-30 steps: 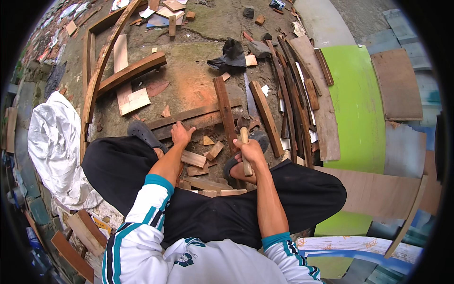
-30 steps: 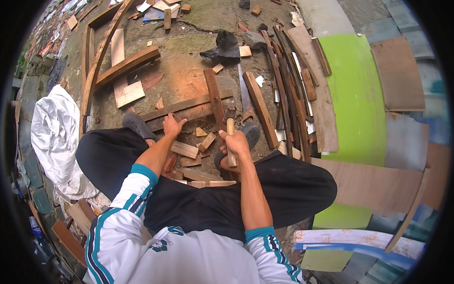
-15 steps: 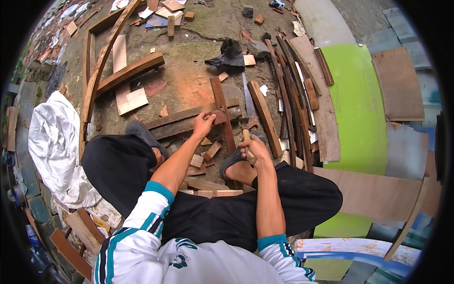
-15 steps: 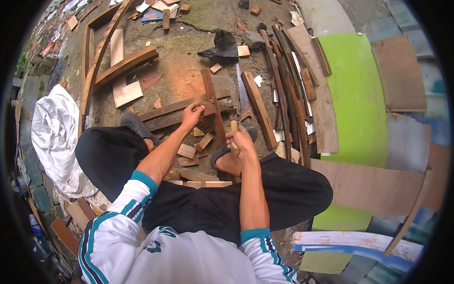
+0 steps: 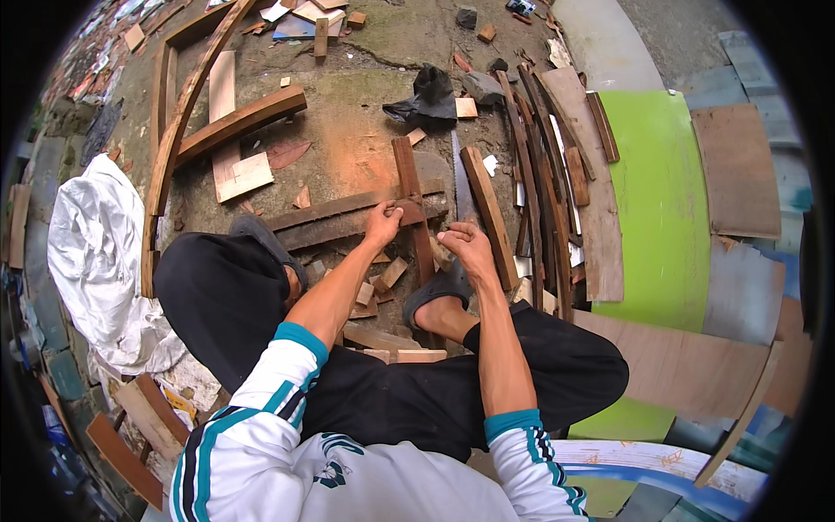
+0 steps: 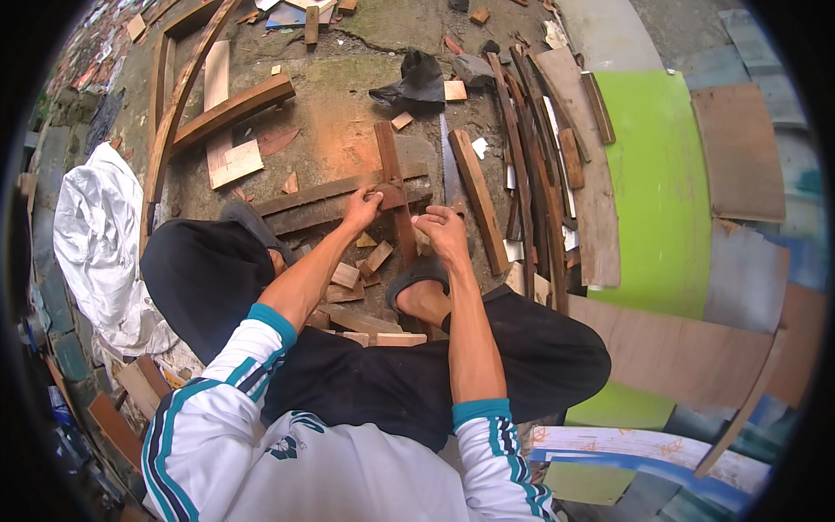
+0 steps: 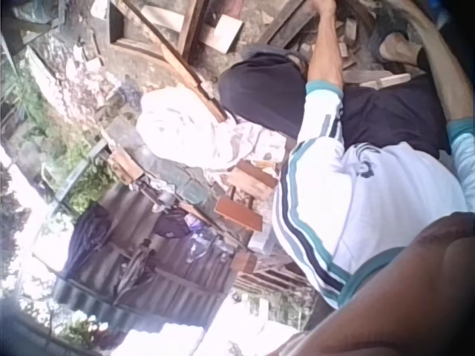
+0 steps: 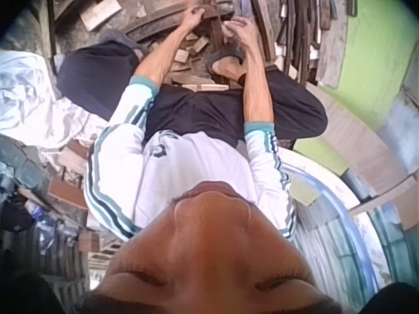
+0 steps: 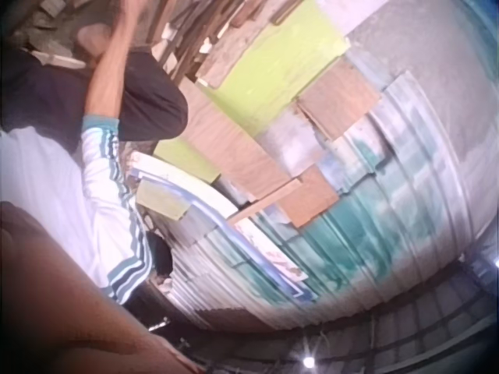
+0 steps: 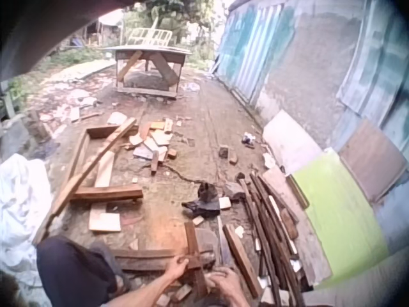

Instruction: The person sits on the ground and uses a hand saw to cut a wooden plank into smaller pieces. They repeatedly position the plank, saw through it, and set the cut pieces aside among other wood scraps.

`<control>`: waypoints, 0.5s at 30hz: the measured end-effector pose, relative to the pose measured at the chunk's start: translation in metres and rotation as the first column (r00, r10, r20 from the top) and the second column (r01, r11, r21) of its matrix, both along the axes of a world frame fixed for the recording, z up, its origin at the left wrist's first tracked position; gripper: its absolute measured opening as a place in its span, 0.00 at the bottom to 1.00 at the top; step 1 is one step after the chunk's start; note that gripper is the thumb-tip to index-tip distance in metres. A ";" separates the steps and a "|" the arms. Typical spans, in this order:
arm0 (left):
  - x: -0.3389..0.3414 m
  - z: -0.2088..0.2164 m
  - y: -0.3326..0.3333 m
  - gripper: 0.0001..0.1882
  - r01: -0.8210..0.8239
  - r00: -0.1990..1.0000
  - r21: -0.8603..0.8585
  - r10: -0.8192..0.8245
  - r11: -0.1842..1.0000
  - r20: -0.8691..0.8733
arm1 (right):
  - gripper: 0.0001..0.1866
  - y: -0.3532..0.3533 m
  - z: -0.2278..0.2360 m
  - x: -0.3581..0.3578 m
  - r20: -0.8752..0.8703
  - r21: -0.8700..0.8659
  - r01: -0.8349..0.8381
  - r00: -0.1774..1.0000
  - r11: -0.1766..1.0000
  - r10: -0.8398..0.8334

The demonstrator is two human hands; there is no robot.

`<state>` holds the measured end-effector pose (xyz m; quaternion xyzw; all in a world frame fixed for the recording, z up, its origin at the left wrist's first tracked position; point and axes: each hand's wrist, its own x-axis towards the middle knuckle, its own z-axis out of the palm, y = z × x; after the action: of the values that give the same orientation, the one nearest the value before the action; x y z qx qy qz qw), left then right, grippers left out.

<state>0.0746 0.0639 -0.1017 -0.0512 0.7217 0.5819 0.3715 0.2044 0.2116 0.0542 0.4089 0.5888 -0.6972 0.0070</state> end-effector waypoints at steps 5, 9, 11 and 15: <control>0.007 0.014 0.010 0.28 -0.004 0.997 0.049 0.001 0.999 0.075 | 0.23 0.031 -0.088 0.024 0.343 0.698 -0.319 0.935 0.641 0.092; 0.005 0.013 0.006 0.28 -0.029 0.998 0.078 0.024 0.997 0.056 | 0.31 0.038 -0.088 0.012 0.573 0.480 -0.553 0.785 0.680 0.234; 0.005 0.011 0.003 0.28 -0.029 0.998 0.081 0.024 0.996 0.059 | 0.36 0.039 -0.082 0.005 0.655 0.395 -0.723 0.654 0.567 0.378; 0.006 0.013 0.000 0.28 -0.027 0.996 0.079 0.020 0.997 0.089 | 0.44 0.038 -0.083 0.002 0.639 0.078 -0.801 0.498 0.594 0.587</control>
<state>0.0804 0.0642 -0.0883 -0.0704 0.6801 0.6119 0.3977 0.2062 0.2499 -0.0290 0.3058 0.7929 -0.3594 0.3854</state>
